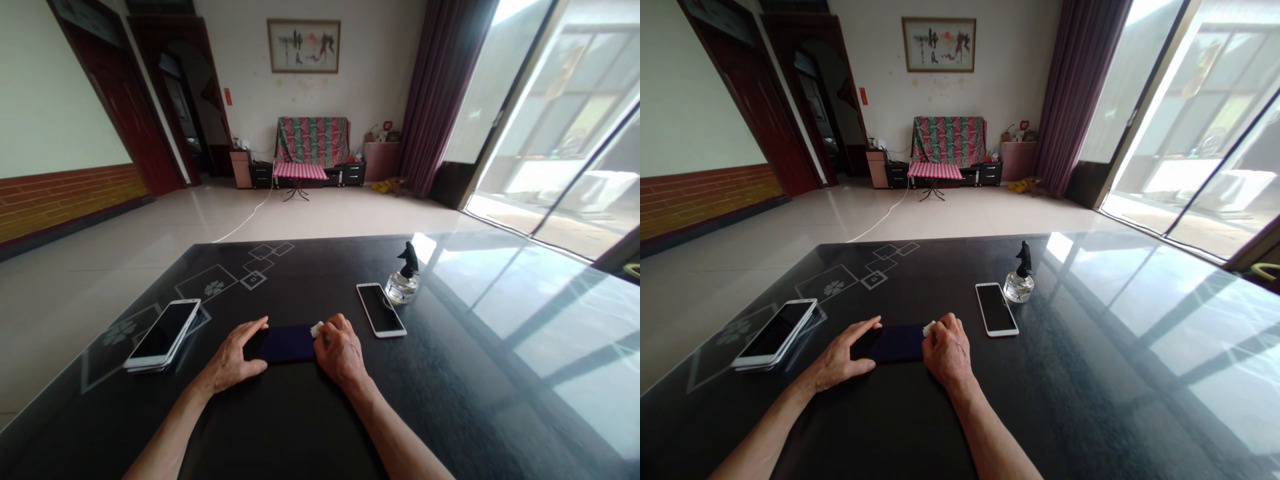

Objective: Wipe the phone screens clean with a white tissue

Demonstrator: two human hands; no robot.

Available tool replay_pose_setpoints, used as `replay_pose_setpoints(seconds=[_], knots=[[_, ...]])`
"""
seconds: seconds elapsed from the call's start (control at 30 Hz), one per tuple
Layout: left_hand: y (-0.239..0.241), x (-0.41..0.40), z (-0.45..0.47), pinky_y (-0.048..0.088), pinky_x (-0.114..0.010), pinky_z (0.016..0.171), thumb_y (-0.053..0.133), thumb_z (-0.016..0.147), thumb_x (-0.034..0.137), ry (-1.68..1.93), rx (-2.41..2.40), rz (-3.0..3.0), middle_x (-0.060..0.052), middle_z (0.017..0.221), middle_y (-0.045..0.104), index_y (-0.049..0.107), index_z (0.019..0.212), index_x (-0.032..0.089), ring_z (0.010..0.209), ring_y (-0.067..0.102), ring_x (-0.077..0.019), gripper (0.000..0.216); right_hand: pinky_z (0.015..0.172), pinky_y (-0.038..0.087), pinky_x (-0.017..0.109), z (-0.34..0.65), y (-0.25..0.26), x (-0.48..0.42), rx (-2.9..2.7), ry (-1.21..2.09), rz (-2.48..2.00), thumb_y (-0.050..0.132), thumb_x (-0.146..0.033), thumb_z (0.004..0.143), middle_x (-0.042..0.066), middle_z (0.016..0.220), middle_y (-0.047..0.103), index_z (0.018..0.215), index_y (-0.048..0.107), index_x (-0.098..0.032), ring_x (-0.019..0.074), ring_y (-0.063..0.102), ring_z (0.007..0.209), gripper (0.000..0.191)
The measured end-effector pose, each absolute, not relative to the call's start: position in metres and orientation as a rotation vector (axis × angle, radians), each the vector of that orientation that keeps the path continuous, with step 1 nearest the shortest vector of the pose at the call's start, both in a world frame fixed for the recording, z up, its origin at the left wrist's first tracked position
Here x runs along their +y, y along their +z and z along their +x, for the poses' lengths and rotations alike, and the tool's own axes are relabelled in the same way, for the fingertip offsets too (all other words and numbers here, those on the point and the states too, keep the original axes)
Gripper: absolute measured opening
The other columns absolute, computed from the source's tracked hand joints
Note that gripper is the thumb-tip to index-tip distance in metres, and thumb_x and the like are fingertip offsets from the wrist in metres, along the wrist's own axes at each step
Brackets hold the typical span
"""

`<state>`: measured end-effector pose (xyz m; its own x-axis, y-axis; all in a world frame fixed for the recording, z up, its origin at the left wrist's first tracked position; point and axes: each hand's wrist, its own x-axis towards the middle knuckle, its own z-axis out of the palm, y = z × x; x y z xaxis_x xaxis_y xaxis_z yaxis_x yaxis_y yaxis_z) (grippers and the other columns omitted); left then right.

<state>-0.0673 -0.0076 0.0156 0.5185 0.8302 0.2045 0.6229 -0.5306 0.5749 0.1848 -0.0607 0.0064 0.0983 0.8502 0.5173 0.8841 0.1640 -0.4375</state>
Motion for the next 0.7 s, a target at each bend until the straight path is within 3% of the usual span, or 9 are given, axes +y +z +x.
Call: replay_pose_setpoints(seconds=[0.7], knots=[[0.019, -0.010, -0.062, 0.032, -0.045, 0.109, 0.070, 0.061, 0.018, 0.693, 1.185, 2.286, -0.005, 0.127, 0.059, 0.044, 0.137, 0.025, 0.122, 0.048, -0.0271, 0.081, 0.064, 0.041, 0.023, 0.194, 0.004, -0.069, -1.729, -0.020, -1.591, 0.051, -0.021, 0.079, 0.003, 0.077, 0.055, 0.064, 0.057, -0.020, 0.0129, 0.053, 0.068, 0.017]])
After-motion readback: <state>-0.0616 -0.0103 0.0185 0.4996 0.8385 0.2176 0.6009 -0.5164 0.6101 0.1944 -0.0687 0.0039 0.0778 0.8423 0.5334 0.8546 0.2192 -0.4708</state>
